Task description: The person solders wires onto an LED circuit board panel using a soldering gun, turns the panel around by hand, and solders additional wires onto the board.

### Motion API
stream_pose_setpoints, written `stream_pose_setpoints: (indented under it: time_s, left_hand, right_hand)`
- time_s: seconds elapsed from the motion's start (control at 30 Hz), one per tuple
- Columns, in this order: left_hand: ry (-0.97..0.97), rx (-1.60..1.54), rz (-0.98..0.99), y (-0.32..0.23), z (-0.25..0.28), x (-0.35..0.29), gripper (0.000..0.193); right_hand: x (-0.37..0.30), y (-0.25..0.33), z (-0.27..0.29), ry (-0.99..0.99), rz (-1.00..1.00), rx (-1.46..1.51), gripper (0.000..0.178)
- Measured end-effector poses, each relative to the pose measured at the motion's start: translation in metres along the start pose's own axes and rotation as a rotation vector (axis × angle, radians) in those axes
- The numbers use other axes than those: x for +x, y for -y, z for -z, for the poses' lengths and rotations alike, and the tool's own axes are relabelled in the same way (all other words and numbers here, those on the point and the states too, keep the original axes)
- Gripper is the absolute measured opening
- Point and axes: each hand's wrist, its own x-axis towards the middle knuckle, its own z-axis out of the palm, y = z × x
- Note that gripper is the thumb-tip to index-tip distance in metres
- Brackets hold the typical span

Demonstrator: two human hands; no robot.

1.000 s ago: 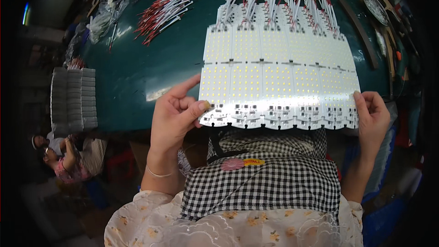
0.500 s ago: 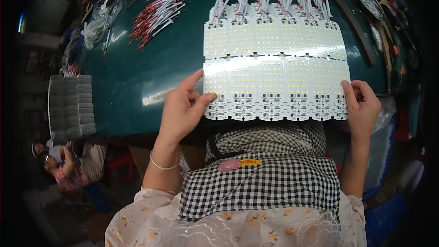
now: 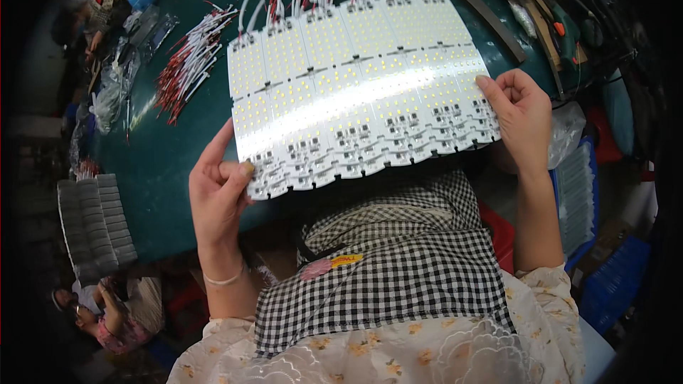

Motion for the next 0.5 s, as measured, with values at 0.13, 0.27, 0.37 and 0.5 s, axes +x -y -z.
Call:
stream_pose_setpoints:
  time_s: [0.13,0.27,0.37,0.5]
  left_hand:
    - [0.027,0.065,0.040,0.018,0.005,0.016,0.066]
    - [0.043,0.216,0.096,0.021,0.007,0.016,0.065]
    - [0.006,0.333,0.137,0.014,0.006,0.018,0.063]
    - [0.040,0.435,0.156,0.017,0.015,0.027,0.062]
  right_hand:
    - [0.007,-0.013,-0.014,-0.061,0.092,0.005,0.028]
    - [0.000,-0.020,-0.018,-0.064,0.063,-0.140,0.028]
    - [-0.001,-0.019,-0.020,-0.056,0.069,-0.191,0.028]
    - [-0.007,-0.017,-0.021,-0.083,0.056,-0.230,0.028]
